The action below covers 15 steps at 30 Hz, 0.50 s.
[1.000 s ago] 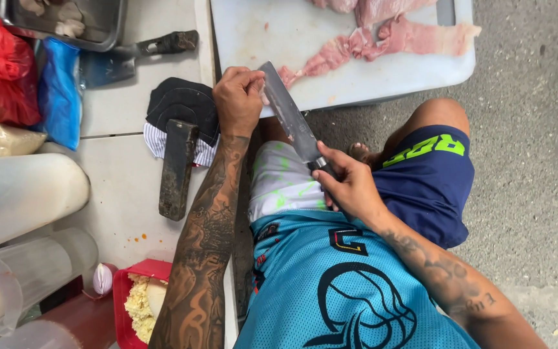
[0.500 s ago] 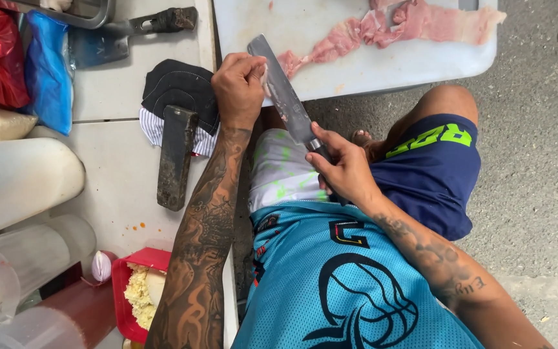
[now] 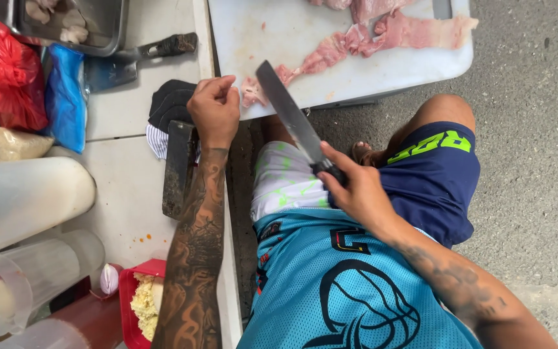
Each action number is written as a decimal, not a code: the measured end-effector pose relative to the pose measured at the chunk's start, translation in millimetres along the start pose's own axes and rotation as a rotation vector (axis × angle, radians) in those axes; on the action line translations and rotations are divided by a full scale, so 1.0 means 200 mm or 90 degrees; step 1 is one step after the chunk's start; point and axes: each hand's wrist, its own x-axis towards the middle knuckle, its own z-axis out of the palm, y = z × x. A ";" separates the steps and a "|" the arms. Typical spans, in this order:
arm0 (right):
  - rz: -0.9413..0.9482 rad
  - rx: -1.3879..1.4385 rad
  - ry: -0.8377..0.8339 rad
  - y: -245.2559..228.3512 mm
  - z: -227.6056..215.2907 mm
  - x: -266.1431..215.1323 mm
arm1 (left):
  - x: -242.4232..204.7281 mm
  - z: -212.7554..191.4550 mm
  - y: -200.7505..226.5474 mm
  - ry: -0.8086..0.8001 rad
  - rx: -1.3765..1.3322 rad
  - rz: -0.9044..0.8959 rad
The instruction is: The person uses a cleaver to slice raw meat into thin strips on a white cutting board. They repeatedly position the meat, cut it, and transfer the pieces into a metal tray. The person also handles larger chunks of meat and continues slicing throughout the clip.
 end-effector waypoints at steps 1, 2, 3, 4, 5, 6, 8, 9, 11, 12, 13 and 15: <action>-0.049 -0.025 0.011 -0.04 0.03 0.03 | -0.01 0.01 0.01 0.044 -0.095 -0.069; -0.050 -0.022 0.014 -0.03 0.06 0.05 | -0.01 0.02 0.03 0.042 -0.094 -0.065; -0.062 0.000 0.015 -0.02 0.09 0.06 | -0.02 0.02 0.05 0.006 -0.100 -0.051; -0.072 0.022 0.016 -0.01 0.13 0.07 | -0.02 0.03 0.07 -0.032 -0.105 -0.037; -0.072 0.025 0.019 -0.03 0.13 0.08 | -0.01 0.03 0.05 -0.034 -0.103 -0.034; -0.066 0.022 0.018 -0.05 0.13 0.08 | -0.02 0.05 0.02 -0.041 -0.113 -0.045; -0.055 0.018 0.018 -0.06 0.15 0.10 | -0.01 0.08 0.00 -0.052 -0.125 -0.058; -0.051 0.023 0.025 -0.06 0.16 0.11 | 0.00 0.09 0.01 -0.054 -0.114 -0.038; -0.044 0.028 0.030 -0.05 0.21 0.16 | 0.00 0.09 0.02 -0.057 -0.101 -0.022; -0.044 0.050 0.032 -0.06 0.24 0.19 | 0.00 0.08 0.02 -0.058 -0.102 -0.017; -0.044 0.072 0.035 -0.06 0.27 0.23 | 0.00 0.07 0.03 -0.059 -0.102 -0.013; -0.048 0.127 0.035 -0.06 0.32 0.34 | 0.00 0.08 0.03 -0.055 -0.102 -0.009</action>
